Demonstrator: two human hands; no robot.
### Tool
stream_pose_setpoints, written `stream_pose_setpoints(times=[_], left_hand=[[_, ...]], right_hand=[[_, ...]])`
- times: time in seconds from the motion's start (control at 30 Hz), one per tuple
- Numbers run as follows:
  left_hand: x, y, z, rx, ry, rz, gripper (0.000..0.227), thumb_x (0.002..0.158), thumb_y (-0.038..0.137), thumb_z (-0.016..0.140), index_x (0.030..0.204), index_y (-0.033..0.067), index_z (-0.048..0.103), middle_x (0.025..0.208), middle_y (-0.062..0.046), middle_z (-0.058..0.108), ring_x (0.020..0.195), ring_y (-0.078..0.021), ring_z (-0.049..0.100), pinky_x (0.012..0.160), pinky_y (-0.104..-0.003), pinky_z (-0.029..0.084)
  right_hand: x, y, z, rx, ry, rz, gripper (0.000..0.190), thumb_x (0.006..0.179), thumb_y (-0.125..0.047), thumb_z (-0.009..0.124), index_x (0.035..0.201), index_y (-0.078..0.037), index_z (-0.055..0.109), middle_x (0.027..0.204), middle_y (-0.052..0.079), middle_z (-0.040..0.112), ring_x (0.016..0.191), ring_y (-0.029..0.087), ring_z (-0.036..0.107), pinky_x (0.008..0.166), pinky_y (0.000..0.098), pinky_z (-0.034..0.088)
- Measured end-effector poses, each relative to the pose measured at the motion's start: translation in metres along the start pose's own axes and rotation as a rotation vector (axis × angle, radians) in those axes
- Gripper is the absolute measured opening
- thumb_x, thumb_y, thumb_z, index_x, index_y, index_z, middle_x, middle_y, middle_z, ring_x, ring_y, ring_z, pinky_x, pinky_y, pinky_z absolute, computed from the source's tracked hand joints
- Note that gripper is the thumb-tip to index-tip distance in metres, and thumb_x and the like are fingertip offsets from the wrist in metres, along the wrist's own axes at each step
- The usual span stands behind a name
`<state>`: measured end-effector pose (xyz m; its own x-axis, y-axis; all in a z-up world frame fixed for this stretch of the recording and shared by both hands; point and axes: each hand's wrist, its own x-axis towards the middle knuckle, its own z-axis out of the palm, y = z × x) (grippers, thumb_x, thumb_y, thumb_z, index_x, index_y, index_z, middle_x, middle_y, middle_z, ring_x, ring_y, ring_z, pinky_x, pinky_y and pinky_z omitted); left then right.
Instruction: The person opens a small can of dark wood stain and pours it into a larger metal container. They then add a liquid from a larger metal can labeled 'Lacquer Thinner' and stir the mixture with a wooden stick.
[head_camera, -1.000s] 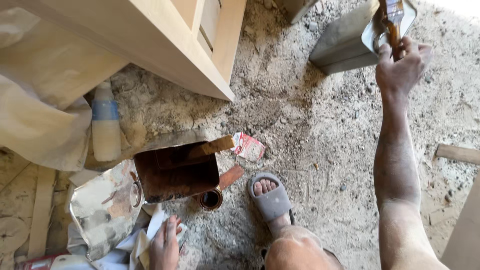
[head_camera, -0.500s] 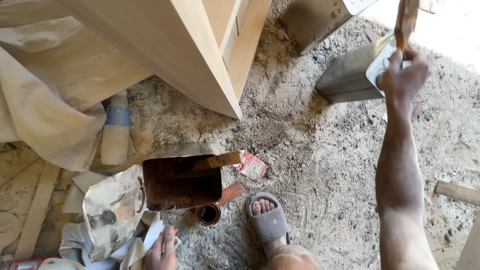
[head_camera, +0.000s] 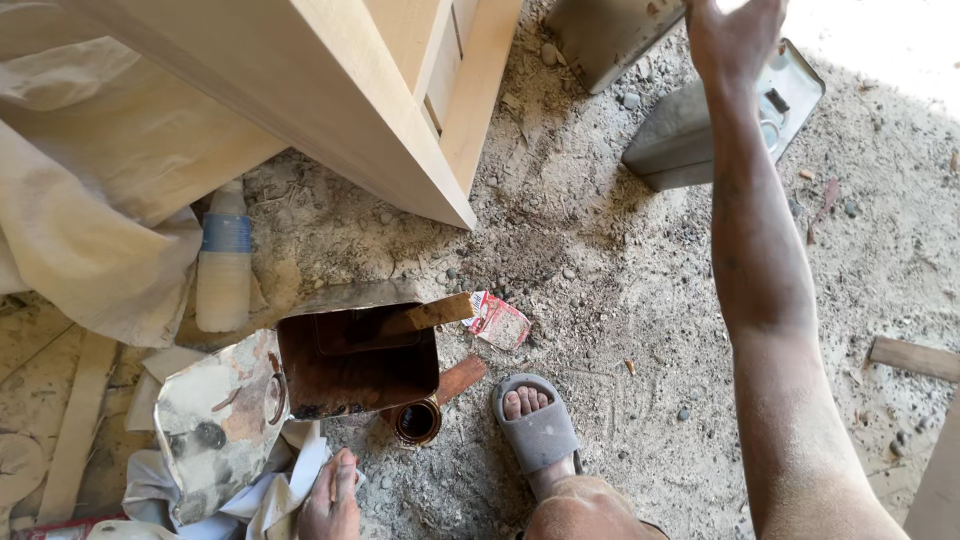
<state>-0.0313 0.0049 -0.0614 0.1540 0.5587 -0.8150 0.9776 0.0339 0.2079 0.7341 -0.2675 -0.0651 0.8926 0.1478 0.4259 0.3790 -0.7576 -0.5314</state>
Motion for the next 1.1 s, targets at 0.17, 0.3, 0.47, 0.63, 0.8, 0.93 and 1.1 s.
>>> stream_pose_setpoints(times=[0.17, 0.3, 0.47, 0.63, 0.8, 0.93, 1.1], left_hand=[[0.001, 0.019, 0.002, -0.016, 0.000, -0.008, 0.074, 0.098, 0.063, 0.042, 0.148, 0.0098, 0.055, 0.138, -0.015, 0.067, 0.133, -0.0281, 0.062, 0.117, -0.045, 0.044], [-0.008, 0.026, -0.005, 0.077, 0.009, -0.014, 0.072, 0.098, 0.062, 0.042, 0.147, 0.0104, 0.056, 0.141, -0.014, 0.064, 0.133, -0.0295, 0.060, 0.116, -0.045, 0.043], [-0.002, 0.027, -0.011, 0.096, -0.032, 0.001, 0.066, 0.097, 0.056, 0.049, 0.144, 0.0101, 0.058, 0.136, -0.014, 0.067, 0.125, -0.0280, 0.064, 0.111, -0.044, 0.046], [-0.014, 0.032, -0.015, 0.401, -0.205, 0.143, 0.058, 0.094, 0.046, 0.062, 0.138, 0.0081, 0.062, 0.128, -0.013, 0.071, 0.114, -0.0251, 0.070, 0.103, -0.043, 0.053], [-0.106, 0.115, -0.043, 0.310, -0.475, 0.975, 0.050, 0.092, 0.036, 0.074, 0.132, 0.0060, 0.066, 0.119, -0.012, 0.076, 0.102, -0.0223, 0.076, 0.094, -0.042, 0.059], [-0.171, 0.234, -0.013, -0.029, -0.670, 0.940, 0.057, 0.095, 0.046, 0.066, 0.136, 0.0071, 0.062, 0.129, -0.012, 0.073, 0.107, -0.0227, 0.076, 0.096, -0.041, 0.061], [-0.134, 0.269, 0.090, -0.240, -0.491, 0.754, 0.090, 0.090, 0.056, 0.064, 0.156, 0.0054, 0.028, 0.150, -0.027, 0.039, 0.133, -0.0363, 0.051, 0.101, -0.052, 0.049]], right_hand=[[-0.060, 0.036, -0.069, -0.249, 0.018, 0.184, 0.101, 0.083, -0.047, 0.095, 0.136, 0.020, 0.041, 0.125, 0.047, 0.044, 0.117, 0.062, 0.047, 0.083, 0.0752, 0.049], [-0.080, 0.082, -0.077, -0.092, -0.368, 0.616, 0.108, 0.084, -0.072, 0.081, 0.150, 0.004, 0.042, 0.130, 0.022, 0.060, 0.119, 0.030, 0.062, 0.098, 0.0506, 0.054], [-0.076, 0.084, -0.074, -0.102, -0.291, 0.749, 0.121, 0.074, -0.052, 0.089, 0.154, 0.007, 0.019, 0.121, 0.021, 0.062, 0.102, 0.030, 0.070, 0.084, 0.0436, 0.060], [-0.113, 0.053, -0.110, -0.008, -0.233, 0.320, 0.123, 0.074, -0.036, 0.090, 0.156, 0.009, 0.012, 0.131, 0.023, 0.057, 0.114, 0.032, 0.066, 0.088, 0.0437, 0.059], [-0.172, -0.019, -0.187, -0.100, -0.353, 0.305, 0.116, 0.073, -0.035, 0.087, 0.163, -0.003, 0.021, 0.133, 0.019, 0.061, 0.117, 0.032, 0.069, 0.091, 0.0467, 0.062], [-0.204, -0.101, -0.238, -0.072, -0.444, 0.256, 0.122, 0.065, -0.038, 0.091, 0.162, -0.008, 0.023, 0.135, 0.023, 0.057, 0.118, 0.035, 0.067, 0.092, 0.0507, 0.062], [-0.243, -0.189, -0.305, 0.069, -0.578, 0.274, 0.130, 0.055, -0.045, 0.088, 0.163, -0.012, 0.024, 0.146, 0.027, 0.050, 0.128, 0.040, 0.060, 0.097, 0.0522, 0.057]])
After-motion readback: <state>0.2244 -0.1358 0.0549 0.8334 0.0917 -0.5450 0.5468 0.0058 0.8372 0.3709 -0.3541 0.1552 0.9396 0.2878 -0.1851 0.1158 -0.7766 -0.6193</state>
